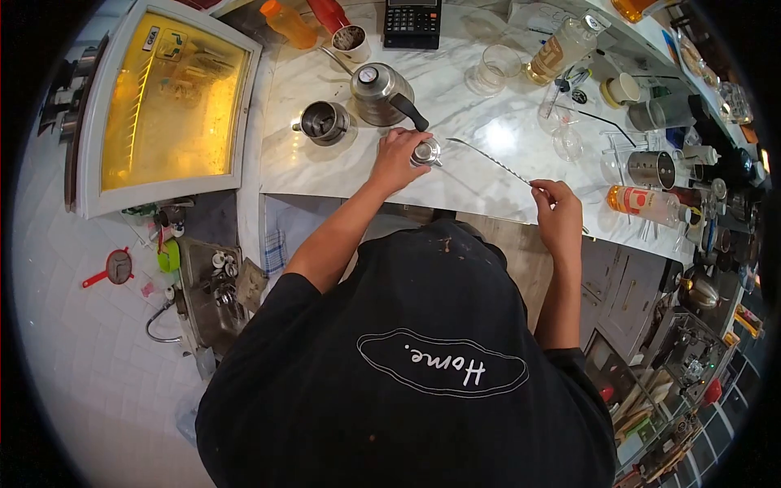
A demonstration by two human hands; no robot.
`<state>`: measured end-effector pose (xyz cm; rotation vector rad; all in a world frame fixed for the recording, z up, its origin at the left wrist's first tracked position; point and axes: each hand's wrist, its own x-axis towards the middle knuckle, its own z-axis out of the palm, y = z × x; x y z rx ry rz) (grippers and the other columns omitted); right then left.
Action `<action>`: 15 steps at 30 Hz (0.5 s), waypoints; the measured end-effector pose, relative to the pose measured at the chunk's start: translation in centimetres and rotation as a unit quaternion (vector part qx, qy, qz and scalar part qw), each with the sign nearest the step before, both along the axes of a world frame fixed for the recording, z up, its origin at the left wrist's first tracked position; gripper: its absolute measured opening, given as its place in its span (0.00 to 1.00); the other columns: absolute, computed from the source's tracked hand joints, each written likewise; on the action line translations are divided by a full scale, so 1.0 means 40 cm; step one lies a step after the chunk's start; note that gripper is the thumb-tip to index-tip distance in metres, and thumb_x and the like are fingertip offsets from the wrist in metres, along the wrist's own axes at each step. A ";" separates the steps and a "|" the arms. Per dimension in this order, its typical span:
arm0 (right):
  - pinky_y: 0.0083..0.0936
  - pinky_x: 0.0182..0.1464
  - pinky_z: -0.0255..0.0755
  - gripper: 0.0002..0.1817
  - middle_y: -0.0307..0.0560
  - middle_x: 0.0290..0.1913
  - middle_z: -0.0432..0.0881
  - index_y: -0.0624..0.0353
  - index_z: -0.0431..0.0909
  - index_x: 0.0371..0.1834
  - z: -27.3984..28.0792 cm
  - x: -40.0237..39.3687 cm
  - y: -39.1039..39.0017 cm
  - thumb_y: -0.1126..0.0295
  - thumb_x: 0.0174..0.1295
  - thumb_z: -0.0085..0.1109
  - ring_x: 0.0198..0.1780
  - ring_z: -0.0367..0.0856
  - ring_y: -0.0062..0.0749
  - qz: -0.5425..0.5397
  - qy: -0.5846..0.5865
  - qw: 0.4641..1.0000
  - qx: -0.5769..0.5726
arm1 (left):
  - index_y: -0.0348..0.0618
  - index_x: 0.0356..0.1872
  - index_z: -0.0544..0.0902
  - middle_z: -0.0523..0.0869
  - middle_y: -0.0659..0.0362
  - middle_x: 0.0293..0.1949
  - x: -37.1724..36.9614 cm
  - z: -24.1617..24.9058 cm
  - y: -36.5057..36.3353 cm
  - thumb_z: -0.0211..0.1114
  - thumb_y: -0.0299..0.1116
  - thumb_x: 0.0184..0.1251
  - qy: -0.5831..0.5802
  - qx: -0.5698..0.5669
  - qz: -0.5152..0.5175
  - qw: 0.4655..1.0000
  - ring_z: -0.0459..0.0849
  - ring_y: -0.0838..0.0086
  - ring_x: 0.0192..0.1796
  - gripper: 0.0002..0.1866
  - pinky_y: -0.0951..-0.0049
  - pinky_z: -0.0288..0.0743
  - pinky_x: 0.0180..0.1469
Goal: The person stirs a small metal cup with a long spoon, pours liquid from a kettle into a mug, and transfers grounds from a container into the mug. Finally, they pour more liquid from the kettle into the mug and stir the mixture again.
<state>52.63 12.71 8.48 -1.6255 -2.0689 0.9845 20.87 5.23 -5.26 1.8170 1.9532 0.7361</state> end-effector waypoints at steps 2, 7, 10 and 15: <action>0.35 0.44 0.76 0.08 0.53 0.36 0.84 0.60 0.89 0.46 -0.005 0.010 0.009 0.72 0.67 0.65 0.37 0.85 0.43 0.014 -0.010 1.000 0.005 | 0.57 0.63 0.80 0.84 0.60 0.58 0.003 -0.007 -0.001 0.82 0.35 0.46 -0.003 0.004 -0.003 1.000 0.75 0.58 0.65 0.37 0.52 0.68 0.64; 0.35 0.44 0.76 0.08 0.53 0.35 0.84 0.60 0.89 0.46 -0.019 0.015 0.030 0.72 0.67 0.65 0.37 0.85 0.43 0.036 -0.004 0.999 0.009 | 0.57 0.64 0.80 0.84 0.63 0.60 0.007 -0.016 -0.013 0.81 0.35 0.49 -0.009 0.019 -0.005 1.000 0.76 0.60 0.65 0.36 0.54 0.68 0.64; 0.35 0.43 0.76 0.08 0.54 0.35 0.84 0.60 0.89 0.46 -0.016 0.007 0.040 0.72 0.67 0.65 0.37 0.85 0.43 0.052 -0.004 0.999 0.010 | 0.57 0.64 0.80 0.83 0.63 0.62 0.008 -0.016 -0.029 0.81 0.35 0.49 -0.010 0.017 -0.002 1.000 0.75 0.61 0.66 0.36 0.55 0.68 0.64; 0.35 0.43 0.76 0.08 0.54 0.35 0.84 0.60 0.89 0.46 -0.025 -0.006 0.049 0.72 0.67 0.64 0.37 0.84 0.43 0.079 0.007 0.997 0.017 | 0.57 0.65 0.80 0.82 0.64 0.64 0.018 -0.016 -0.066 0.82 0.35 0.48 0.002 0.001 0.014 1.000 0.76 0.63 0.67 0.37 0.55 0.68 0.64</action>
